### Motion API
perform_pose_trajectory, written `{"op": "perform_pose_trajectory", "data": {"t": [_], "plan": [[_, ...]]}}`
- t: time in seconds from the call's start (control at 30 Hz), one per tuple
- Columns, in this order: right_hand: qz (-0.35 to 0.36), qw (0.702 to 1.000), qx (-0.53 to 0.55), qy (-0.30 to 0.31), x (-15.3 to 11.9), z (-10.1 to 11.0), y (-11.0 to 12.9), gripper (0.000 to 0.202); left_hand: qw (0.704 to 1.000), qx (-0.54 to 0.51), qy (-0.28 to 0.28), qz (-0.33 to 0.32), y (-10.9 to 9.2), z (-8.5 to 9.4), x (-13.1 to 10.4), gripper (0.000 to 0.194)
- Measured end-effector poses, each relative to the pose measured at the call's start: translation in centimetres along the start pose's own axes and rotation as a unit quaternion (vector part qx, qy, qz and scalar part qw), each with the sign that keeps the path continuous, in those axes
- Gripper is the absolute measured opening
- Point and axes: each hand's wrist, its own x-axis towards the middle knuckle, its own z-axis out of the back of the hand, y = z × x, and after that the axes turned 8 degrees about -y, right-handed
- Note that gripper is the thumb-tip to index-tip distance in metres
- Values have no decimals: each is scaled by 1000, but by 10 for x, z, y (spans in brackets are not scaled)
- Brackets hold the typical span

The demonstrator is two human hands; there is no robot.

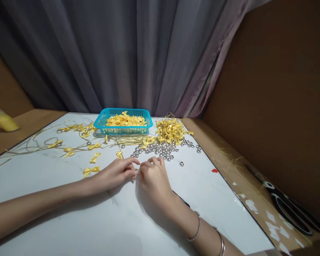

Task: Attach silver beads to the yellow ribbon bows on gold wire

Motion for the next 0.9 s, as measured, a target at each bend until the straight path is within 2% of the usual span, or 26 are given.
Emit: {"op": "perform_pose_trajectory", "data": {"t": [0.17, 0.5, 0.7, 0.8, 0.9], "plan": [[-50, 998, 16, 36, 2, 2, -1, 13, 990, 107, -25, -85, 5, -4, -4, 25], [-96, 988, 1, 119, 11, 7, 8, 16, 966, 216, -11, -140, 7, -12, -8, 27], [-90, 987, 29, 130, 31, 3, 8, 16, 953, 277, -17, -120, 8, 3, -6, 25], [-108, 983, 74, 127, 40, 0, 7, 17, 962, 259, -26, -83, 3, 14, -8, 25], [-160, 965, 144, 147, 45, 0, 7, 18, 973, 221, -35, -56, 1, 21, -11, 25]]}}
